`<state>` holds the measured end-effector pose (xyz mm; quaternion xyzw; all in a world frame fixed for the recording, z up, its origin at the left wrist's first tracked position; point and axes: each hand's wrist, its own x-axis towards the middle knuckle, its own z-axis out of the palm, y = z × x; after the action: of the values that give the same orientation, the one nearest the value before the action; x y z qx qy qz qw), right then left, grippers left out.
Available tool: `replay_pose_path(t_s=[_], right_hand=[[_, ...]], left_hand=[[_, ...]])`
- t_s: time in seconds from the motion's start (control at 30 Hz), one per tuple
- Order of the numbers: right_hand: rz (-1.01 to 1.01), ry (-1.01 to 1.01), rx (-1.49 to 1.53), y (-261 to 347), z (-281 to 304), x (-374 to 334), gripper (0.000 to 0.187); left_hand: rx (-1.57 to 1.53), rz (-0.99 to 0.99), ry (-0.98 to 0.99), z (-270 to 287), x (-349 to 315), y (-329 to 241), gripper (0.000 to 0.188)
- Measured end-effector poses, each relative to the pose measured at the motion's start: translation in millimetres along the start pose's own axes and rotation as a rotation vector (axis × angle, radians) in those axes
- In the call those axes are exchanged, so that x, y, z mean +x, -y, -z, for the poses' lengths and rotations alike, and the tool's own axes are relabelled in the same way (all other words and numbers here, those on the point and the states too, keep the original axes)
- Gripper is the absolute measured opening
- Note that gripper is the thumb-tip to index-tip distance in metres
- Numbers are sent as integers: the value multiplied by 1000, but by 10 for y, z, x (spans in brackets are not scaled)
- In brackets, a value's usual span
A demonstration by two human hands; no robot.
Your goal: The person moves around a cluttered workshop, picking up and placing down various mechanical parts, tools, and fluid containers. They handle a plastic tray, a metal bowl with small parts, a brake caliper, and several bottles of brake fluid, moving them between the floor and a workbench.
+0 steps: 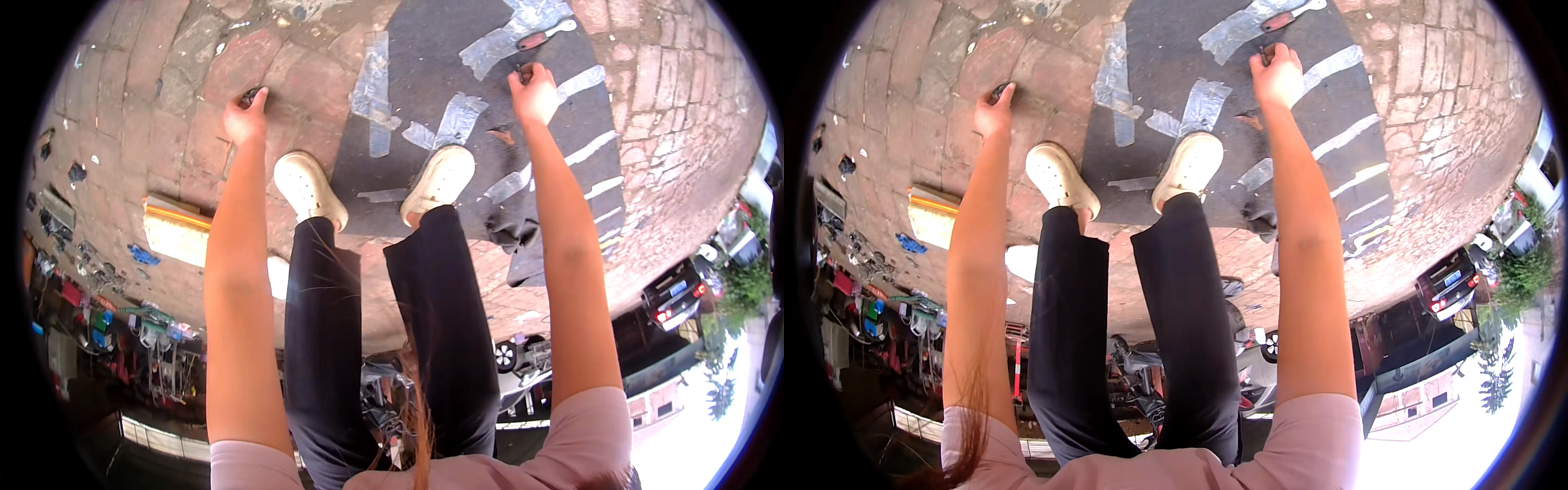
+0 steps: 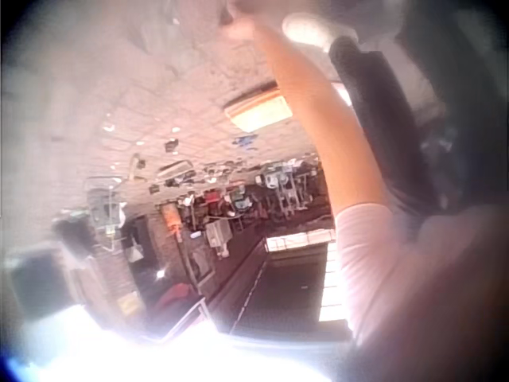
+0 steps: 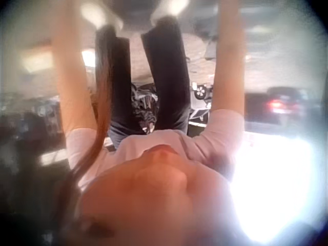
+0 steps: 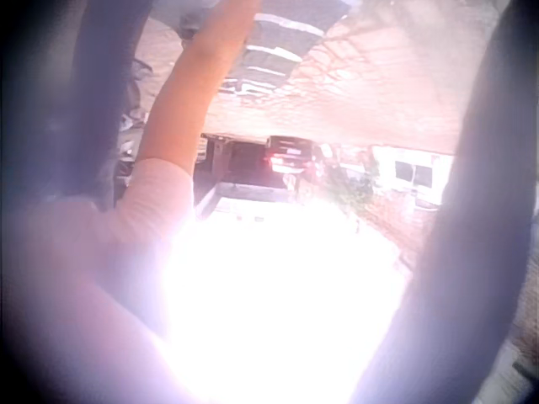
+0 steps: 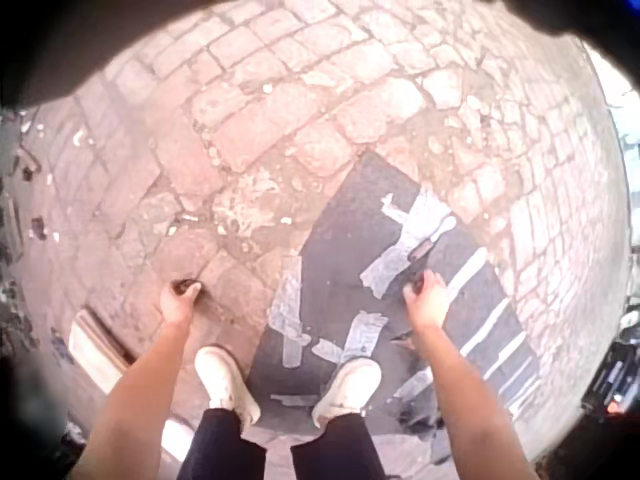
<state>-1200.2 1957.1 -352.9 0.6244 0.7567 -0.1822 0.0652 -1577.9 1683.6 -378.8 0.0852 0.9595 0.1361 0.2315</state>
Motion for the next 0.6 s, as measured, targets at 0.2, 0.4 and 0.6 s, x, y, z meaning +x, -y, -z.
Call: replay_pose_path(t_s=[0.2, 0.4, 0.6], right_hand=[[-383, -125, 153, 102, -46, 839, 31], [-539, -27, -298, 165, -251, 1098, 51], [-230, 26, -275, -408, -427, 1224, 48]], left_hand=[[-577, 183, 153, 184, -330, -217, 50], [-627, 247, 223, 164, -884, -140, 46], [-610, 344, 359, 451, -1258, -329, 43]])
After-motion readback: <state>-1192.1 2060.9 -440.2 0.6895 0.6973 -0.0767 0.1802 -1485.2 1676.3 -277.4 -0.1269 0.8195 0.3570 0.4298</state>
